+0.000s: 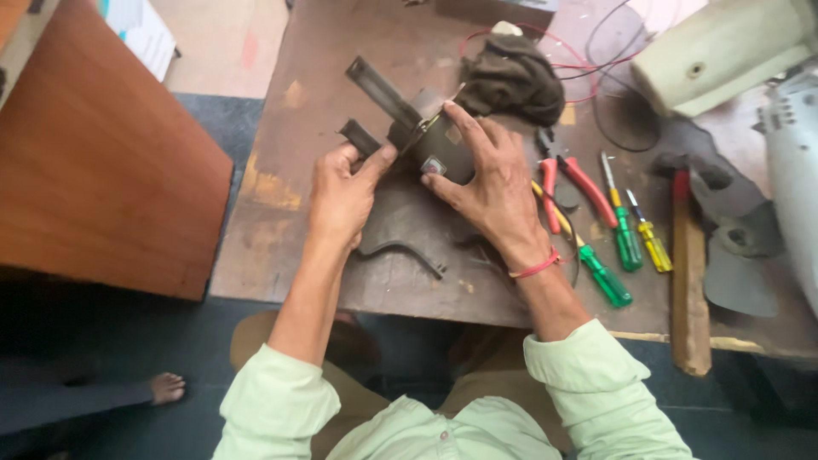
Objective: The person disassembles a fan motor by removing metal mounting brackets using pliers and screwdrivers. They manipulate the motor housing and brackets on a workbench, then reattach the brackets to the motor.
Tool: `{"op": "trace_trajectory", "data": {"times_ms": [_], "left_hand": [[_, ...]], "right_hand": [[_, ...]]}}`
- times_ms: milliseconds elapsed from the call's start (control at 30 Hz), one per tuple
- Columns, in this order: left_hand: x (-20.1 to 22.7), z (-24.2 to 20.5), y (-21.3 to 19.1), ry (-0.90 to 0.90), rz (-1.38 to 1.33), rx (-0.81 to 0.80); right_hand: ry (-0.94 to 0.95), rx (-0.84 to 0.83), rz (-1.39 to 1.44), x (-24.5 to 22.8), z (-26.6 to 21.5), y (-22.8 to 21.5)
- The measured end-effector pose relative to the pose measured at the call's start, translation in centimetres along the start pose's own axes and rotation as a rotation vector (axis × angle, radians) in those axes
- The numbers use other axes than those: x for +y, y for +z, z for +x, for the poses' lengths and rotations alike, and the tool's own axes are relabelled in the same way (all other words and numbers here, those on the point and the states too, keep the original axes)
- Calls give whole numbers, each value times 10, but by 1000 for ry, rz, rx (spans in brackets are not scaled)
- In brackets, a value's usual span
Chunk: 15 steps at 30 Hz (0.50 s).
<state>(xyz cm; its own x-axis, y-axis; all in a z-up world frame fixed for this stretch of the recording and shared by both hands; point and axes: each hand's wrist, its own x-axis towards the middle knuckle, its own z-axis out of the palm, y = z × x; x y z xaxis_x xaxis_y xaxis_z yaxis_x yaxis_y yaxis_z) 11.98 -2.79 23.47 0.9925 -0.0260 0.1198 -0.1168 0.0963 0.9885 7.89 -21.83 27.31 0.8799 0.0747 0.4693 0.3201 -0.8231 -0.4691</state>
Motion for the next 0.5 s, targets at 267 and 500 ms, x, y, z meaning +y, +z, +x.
{"op": "trace_trajectory", "data": {"times_ms": [267, 500], "left_hand": [[35, 9, 4, 53, -61, -73], [32, 14, 11, 185, 61, -201]], "right_hand": [[275, -108, 403, 29, 12, -14], [265, -109, 405, 42, 15, -8]]}}
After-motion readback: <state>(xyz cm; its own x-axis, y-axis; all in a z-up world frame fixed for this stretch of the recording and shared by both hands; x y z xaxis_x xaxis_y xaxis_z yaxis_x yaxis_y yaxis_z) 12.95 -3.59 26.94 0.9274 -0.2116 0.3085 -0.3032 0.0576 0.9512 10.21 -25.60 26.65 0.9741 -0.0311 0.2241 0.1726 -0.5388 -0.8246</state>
